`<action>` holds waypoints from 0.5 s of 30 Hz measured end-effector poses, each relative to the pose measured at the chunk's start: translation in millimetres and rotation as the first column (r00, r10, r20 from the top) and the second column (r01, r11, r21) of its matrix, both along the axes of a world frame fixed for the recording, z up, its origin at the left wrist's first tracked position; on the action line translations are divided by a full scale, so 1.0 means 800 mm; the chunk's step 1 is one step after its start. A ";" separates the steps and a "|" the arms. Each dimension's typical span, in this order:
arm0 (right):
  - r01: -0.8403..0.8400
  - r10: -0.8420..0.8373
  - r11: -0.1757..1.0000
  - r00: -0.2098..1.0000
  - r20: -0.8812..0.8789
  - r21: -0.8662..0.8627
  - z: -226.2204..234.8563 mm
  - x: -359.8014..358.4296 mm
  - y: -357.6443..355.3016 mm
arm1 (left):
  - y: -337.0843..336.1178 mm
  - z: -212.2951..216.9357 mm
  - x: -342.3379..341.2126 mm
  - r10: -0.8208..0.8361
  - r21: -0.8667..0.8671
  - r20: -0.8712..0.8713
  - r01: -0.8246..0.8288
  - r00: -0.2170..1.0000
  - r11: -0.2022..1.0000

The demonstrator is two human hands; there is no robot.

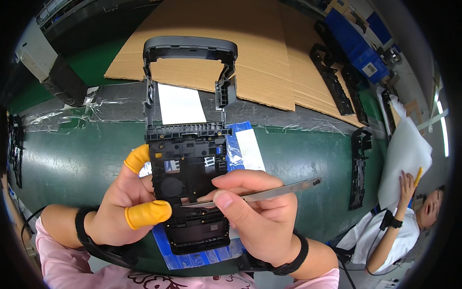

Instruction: Assembling electronic components into a plastic housing using tweezers and placing them onto a conveyor belt.

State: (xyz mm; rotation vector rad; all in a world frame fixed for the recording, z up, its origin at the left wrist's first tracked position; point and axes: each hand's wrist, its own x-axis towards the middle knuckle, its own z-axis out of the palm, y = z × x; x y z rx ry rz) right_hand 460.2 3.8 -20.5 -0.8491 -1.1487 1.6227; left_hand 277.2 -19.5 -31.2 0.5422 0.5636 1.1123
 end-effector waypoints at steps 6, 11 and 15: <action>0.019 -0.019 1.000 1.000 0.017 -0.019 0.002 -0.012 -0.006 | -0.002 0.001 -0.010 0.033 0.065 -0.256 -0.017 0.966 0.998; 0.146 -0.158 0.986 0.972 -0.172 -0.077 0.000 0.012 0.012 | -0.022 0.022 -0.030 0.065 -0.013 -0.353 -0.074 0.933 0.997; 0.378 -0.369 0.925 0.915 -0.162 0.028 0.012 0.058 0.018 | -0.065 0.042 -0.097 -0.008 -0.212 -0.348 -0.071 0.937 0.975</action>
